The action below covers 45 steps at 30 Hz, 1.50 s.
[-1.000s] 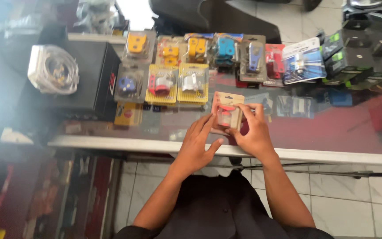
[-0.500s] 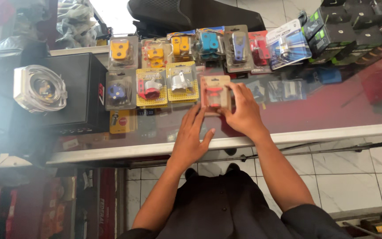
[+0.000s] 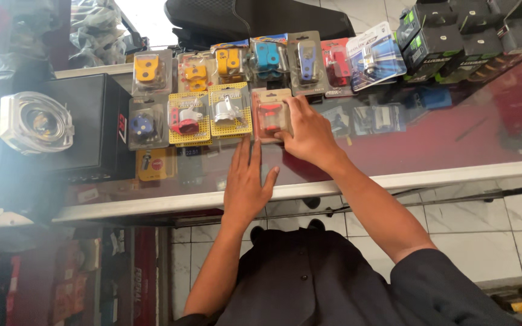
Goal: The person takes various packaged items from a wire rack and places them onto a glass display counter one at a time.
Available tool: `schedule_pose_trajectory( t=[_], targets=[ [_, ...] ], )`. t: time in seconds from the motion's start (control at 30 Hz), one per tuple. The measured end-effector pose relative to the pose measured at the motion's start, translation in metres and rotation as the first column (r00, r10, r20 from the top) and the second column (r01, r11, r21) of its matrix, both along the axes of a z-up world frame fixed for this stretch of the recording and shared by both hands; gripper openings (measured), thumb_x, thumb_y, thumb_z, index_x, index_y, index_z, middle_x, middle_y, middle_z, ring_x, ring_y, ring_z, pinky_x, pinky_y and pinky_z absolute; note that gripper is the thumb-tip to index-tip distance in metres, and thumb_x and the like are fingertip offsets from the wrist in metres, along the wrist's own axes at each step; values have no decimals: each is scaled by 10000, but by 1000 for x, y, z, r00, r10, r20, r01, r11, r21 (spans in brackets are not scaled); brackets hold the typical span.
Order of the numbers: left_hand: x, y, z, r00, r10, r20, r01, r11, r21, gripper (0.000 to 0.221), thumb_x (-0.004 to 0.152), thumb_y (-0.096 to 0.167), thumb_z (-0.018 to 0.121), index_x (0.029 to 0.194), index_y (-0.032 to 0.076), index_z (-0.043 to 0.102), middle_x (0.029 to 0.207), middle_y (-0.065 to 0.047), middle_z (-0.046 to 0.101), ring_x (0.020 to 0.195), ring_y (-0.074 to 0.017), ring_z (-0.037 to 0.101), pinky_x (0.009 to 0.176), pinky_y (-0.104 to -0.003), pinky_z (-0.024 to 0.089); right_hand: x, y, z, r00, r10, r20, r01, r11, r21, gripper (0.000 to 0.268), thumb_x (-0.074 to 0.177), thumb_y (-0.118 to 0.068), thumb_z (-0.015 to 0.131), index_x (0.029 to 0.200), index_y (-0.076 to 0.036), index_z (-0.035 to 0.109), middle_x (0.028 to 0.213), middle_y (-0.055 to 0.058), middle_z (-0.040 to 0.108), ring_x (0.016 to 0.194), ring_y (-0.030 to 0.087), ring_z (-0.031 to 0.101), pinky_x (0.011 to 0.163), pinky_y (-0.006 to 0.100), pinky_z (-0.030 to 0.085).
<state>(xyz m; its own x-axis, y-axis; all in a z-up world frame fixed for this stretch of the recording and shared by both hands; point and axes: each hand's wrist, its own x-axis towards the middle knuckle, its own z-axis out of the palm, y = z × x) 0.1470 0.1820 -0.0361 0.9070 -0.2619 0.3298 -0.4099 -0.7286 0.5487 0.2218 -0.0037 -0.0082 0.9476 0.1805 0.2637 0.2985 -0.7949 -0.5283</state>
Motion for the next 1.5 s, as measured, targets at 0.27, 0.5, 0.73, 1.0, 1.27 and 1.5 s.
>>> schedule_pose_trajectory(
  t=[0.27,0.5,0.73,1.0,1.27,1.5],
  targets=[
    [1,-3,-3,999,35,-12,-34,999,37,729,962,359,671,1492,-76,423,1566,-265,406,1472,-420,355,1189,-494,319,15,1,-1,997,-7,-79,1,998,-67,766,779,-309,845,1368,3,469,1302,207,537,1047,453,640,832,532,537],
    [1,-6,-3,998,64,-27,-62,996,68,731,953,369,666,1482,-81,438,1575,-239,408,1466,-393,365,1175,-483,325,16,-2,-6,993,-8,-116,2,998,-60,779,795,-311,828,1407,1,462,1318,198,540,1050,454,644,842,538,531],
    [1,-6,-1,998,69,-14,-68,996,60,721,949,361,668,1467,-91,449,1578,-235,414,1461,-388,374,1176,-479,331,20,-3,-10,995,-1,-103,-4,999,-44,788,806,-310,823,1425,4,448,1319,209,545,1062,458,640,860,534,530],
    [1,-8,0,996,83,-28,-80,994,74,700,946,368,673,1442,-87,482,1561,-227,435,1457,-376,385,1149,-482,347,22,-2,-11,992,0,-122,-2,1000,-10,782,813,-297,816,1438,-17,440,1306,205,564,1061,450,650,851,531,535],
    [1,-7,-1,998,63,-3,-62,995,74,684,954,353,666,1430,-104,483,1575,-236,419,1464,-392,378,1175,-481,336,17,1,-12,996,-2,-89,2,1000,-4,810,793,-279,827,1448,-24,423,1303,220,556,1053,453,650,837,537,538],
    [1,-6,0,998,55,-15,-54,997,56,690,960,346,662,1435,-116,469,1581,-247,398,1468,-399,368,1182,-481,325,16,1,-14,996,-18,-89,19,1000,2,812,804,-299,829,1459,-42,424,1317,216,550,1050,444,655,839,536,539]
  ],
)
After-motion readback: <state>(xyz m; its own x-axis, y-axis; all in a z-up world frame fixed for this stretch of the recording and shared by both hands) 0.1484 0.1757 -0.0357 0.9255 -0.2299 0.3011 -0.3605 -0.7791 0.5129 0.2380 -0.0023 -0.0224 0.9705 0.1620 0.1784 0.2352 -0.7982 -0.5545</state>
